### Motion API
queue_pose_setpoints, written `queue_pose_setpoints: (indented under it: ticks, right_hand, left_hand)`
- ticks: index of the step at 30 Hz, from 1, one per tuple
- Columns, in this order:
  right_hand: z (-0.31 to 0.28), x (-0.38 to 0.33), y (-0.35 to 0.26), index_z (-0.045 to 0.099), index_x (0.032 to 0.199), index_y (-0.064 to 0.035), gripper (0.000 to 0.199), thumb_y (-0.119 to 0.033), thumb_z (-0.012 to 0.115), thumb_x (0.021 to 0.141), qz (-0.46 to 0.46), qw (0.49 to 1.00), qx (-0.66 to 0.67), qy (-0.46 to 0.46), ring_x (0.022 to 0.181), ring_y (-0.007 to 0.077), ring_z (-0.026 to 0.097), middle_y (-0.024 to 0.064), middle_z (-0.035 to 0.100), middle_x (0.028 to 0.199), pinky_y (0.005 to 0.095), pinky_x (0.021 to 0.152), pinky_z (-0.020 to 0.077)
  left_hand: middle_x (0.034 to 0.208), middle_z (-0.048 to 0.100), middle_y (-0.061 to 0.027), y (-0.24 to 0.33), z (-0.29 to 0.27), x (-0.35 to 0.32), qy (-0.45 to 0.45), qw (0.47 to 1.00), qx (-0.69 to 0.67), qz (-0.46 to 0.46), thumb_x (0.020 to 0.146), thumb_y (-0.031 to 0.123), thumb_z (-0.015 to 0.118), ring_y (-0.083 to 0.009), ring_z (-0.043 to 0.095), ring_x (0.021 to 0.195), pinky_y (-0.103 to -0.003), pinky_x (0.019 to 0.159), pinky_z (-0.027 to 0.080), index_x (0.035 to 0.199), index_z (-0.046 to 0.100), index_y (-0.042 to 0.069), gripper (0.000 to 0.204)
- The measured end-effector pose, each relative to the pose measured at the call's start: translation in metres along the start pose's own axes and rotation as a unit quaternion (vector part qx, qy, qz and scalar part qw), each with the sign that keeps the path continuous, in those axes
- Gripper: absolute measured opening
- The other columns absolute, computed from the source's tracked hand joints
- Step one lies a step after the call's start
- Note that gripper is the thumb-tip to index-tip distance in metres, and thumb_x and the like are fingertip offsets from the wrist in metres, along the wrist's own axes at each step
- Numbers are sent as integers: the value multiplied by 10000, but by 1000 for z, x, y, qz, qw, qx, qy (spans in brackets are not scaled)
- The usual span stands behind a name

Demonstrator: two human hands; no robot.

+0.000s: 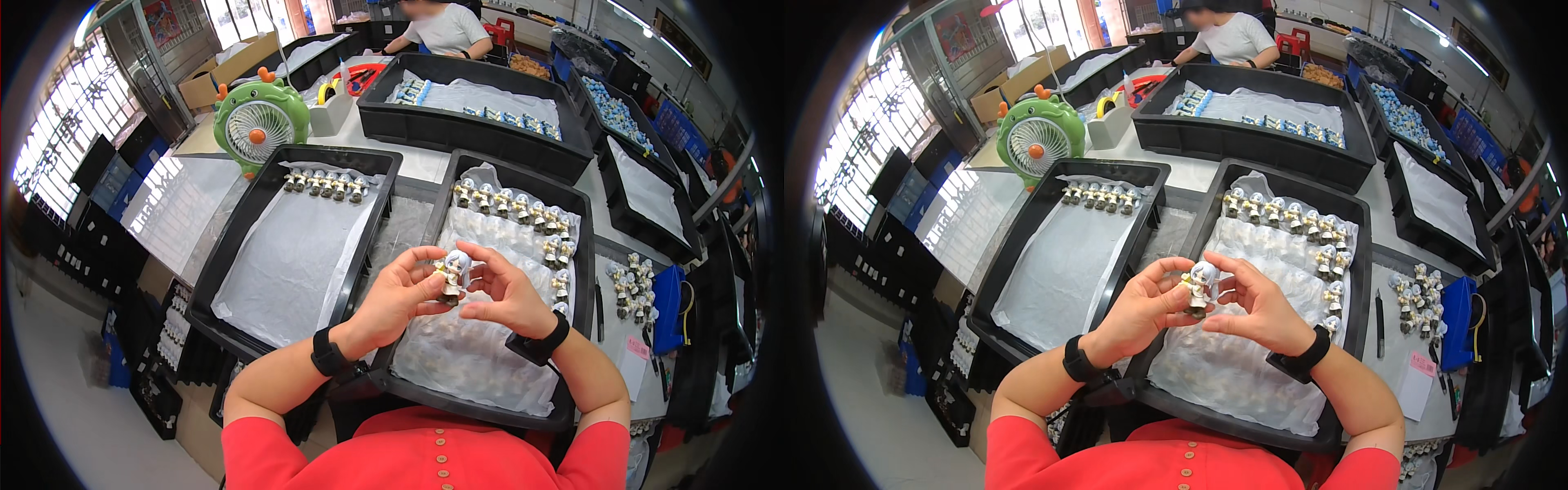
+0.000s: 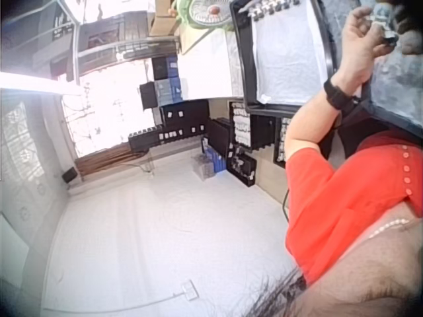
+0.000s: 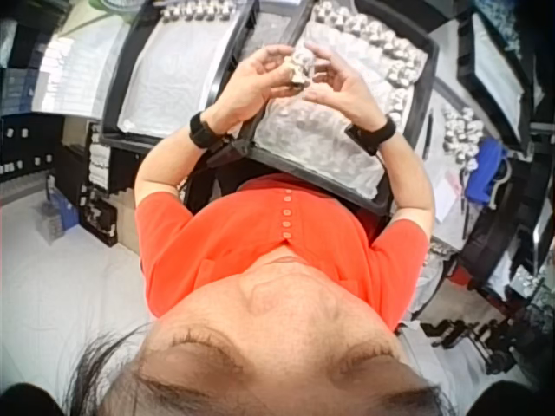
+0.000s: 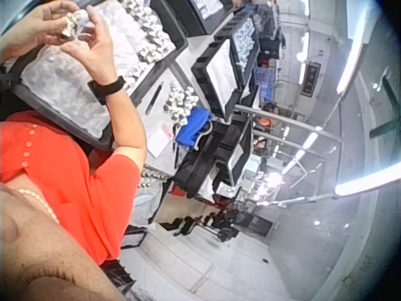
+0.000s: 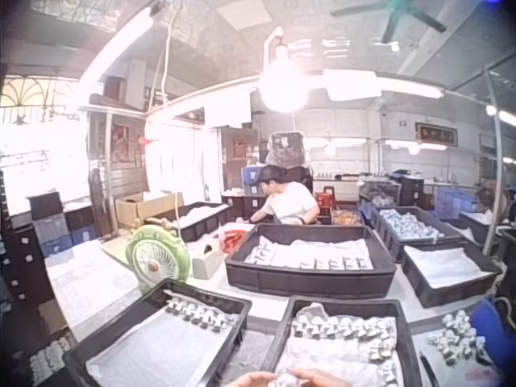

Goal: The person repeatedly picks small cylindrical components from a tray, wraps each with a white material, and places them into a second tray. The process is performed one at a time by hand in a workshop setting.

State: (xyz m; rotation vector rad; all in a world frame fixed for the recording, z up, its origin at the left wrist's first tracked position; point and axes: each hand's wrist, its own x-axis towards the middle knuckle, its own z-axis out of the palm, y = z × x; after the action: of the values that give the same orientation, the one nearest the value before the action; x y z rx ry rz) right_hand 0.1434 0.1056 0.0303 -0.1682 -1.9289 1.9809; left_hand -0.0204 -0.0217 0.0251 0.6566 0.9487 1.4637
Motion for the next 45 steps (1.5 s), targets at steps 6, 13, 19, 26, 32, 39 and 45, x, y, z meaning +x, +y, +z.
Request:
queue_pose_setpoints:
  ticks: [6, 13, 19, 26, 32, 39, 45]
  right_hand:
    - [9, 1, 17, 393, 1333, -87, 796, -112, 809, 655, -61, 984, -154, 63, 981, 156, 536, 58, 504, 1158, 283, 810, 453]
    - [10, 2, 19, 440, 1253, -73, 706, -125, 799, 646, -117, 961, -236, 88, 980, 195, 547, 79, 519, 1149, 302, 794, 455]
    - [12, 4, 7, 461, 1192, -65, 632, -66, 752, 631, -206, 882, -409, 108, 1000, 281, 514, 115, 512, 1112, 344, 829, 434]
    - [21, -2, 3, 482, 1182, -97, 629, -139, 767, 622, -274, 782, -547, 116, 964, 256, 481, 70, 492, 1045, 410, 828, 356]
    - [17, -2, 6, 503, 1189, -103, 685, -162, 814, 582, -285, 793, -522, 128, 965, 240, 475, 55, 499, 1041, 385, 819, 360]
    - [14, -2, 4, 519, 1191, -106, 738, -246, 850, 546, -267, 840, -459, 115, 927, 228, 481, 49, 510, 1017, 367, 818, 365]
    - [14, -3, -1, 529, 1178, -102, 752, -313, 857, 535, -232, 866, -429, 109, 853, 217, 496, 35, 530, 926, 350, 791, 377]
  left_hand:
    - [1104, 592, -114, -4, -1, 1, -10, 999, -35, -12, 910, 157, 566, -202, 605, 999, -336, 826, 517, 1276, 370, 59, 427]
    - [1106, 586, -73, -7, -1, 1, -17, 1000, -24, -6, 922, 169, 552, -149, 587, 990, -298, 839, 492, 1268, 405, 56, 393]
    - [1194, 498, -61, -8, 13, -5, -14, 995, 79, 63, 864, 180, 645, -126, 543, 1029, -271, 839, 485, 1304, 404, 41, 521]
    - [1144, 520, -54, -8, 13, -8, -44, 962, 226, 149, 832, 97, 671, -121, 534, 1026, -264, 852, 481, 1281, 450, 9, 508]
    - [1225, 515, -89, -1, 13, -7, -91, 988, 72, 98, 887, 86, 591, -186, 531, 1128, -305, 926, 455, 1335, 379, 2, 502]
    - [1260, 506, -89, 5, 6, -3, -130, 987, 75, 64, 935, 227, 528, -197, 534, 1133, -311, 889, 478, 1332, 387, 12, 474]
    - [1263, 504, -101, 4, 5, -2, -130, 991, 27, -7, 947, 292, 487, -213, 538, 1128, -326, 870, 493, 1326, 391, 10, 482]
